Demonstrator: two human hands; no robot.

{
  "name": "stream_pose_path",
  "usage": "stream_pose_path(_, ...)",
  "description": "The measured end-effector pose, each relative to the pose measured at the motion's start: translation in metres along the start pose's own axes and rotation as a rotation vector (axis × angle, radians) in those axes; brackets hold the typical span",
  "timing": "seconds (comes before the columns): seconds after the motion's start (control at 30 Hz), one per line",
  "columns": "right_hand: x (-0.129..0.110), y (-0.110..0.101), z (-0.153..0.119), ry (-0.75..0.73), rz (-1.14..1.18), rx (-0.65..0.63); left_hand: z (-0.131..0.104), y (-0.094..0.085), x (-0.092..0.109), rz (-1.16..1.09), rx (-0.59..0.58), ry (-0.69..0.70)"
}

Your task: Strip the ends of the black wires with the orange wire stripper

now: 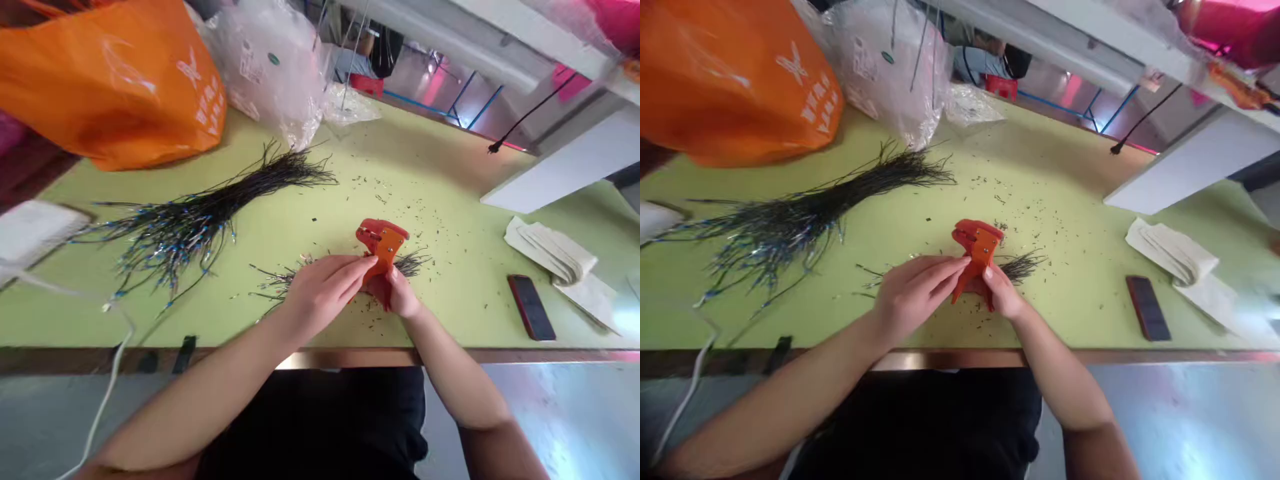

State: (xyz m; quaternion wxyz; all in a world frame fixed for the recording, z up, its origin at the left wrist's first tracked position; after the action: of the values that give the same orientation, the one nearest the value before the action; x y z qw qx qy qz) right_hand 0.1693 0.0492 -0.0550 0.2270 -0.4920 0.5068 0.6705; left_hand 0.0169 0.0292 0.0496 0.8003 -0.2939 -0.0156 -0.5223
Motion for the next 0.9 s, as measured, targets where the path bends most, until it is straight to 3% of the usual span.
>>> stream_pose_path(0.43,-0.005,0.004,0.0,0.047,-0.132,-0.002,0.001,-0.003,-0.001,-0.031,0.109,-0.065)
stream_pose_path(0.9,-0.013,0.012,-0.001,-0.072,-0.16,-0.061,0.004,-0.005,0.001,-0.012,0.131,-0.027)
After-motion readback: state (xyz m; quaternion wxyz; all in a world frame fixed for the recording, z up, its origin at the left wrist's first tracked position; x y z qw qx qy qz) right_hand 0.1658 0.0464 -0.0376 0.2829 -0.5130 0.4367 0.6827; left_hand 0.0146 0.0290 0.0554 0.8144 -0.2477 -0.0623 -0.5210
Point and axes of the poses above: each hand's wrist, its own z-axis towards the middle knuckle, its own y-axis out of the palm, x = y × z, the point moved 6 cm from there along z, towards the middle knuckle, and after that the axes turned 2 degrees about -z, right-handed, at the moved point
